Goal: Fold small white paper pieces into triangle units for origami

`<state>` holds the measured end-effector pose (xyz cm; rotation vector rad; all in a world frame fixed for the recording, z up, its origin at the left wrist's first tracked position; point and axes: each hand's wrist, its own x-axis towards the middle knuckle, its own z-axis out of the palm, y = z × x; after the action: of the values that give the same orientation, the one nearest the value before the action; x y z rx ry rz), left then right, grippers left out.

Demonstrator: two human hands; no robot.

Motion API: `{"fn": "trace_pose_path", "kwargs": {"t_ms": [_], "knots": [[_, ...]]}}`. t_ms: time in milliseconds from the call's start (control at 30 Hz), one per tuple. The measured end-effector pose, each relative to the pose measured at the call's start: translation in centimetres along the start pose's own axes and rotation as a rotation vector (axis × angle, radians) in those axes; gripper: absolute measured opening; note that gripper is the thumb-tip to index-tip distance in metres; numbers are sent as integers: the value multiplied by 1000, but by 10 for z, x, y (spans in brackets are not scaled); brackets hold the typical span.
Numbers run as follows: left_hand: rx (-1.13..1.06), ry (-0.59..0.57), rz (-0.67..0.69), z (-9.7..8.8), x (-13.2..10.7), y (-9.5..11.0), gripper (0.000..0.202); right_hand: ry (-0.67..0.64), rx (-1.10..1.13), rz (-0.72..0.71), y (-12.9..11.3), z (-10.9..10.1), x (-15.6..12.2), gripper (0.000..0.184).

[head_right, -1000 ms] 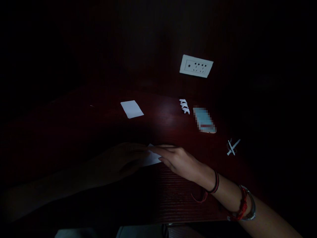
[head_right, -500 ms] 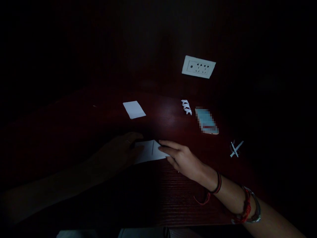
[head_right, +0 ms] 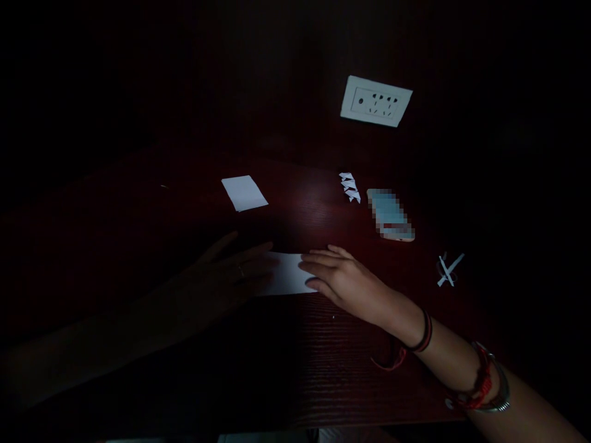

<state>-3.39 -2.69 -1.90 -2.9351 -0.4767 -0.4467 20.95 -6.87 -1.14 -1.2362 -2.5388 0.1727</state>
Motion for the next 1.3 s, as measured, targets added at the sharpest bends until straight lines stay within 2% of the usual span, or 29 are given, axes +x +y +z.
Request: {"fn": "trace_pose_path", "kwargs": {"t_ms": [67, 133, 267, 367, 467, 567, 667, 900, 1000, 1200, 1300], "knots": [[-27, -44, -8, 0, -1, -1, 23, -78, -1, -42, 2, -1, -1, 43], [-61, -58, -41, 2, -4, -2, 25, -94, -27, -54, 3, -2, -2, 45], [-65, -76, -31, 3, -4, -5, 24, -54, -42, -115, 1, -2, -1, 30], [-101, -28, -6, 3, -2, -4, 25, -33, 33, -155, -5, -3, 0, 26], [-228, 22, -59, 3, 1, -2, 25, -34, 123, -130, -10, -4, 0, 23], [-310, -51, -132, 0, 2, 2, 18, -46, 197, -113, -11, -3, 0, 20], [-293, -81, -150, -3, 3, 4, 18, -63, 225, -107, -11, -1, 1, 20], [-186, -122, -121, 2, 2, 4, 18, -57, 233, -14, -15, -1, 2, 18], [-190, -104, -112, 2, 0, 4, 23, -44, 274, 33, -16, -2, 1, 18], [-361, -56, -177, 2, 3, 3, 20, -37, 374, 192, -11, -3, 2, 17], [-469, -55, -256, 3, 7, 1, 18, -71, 447, 266, -10, -2, 3, 14]]}}
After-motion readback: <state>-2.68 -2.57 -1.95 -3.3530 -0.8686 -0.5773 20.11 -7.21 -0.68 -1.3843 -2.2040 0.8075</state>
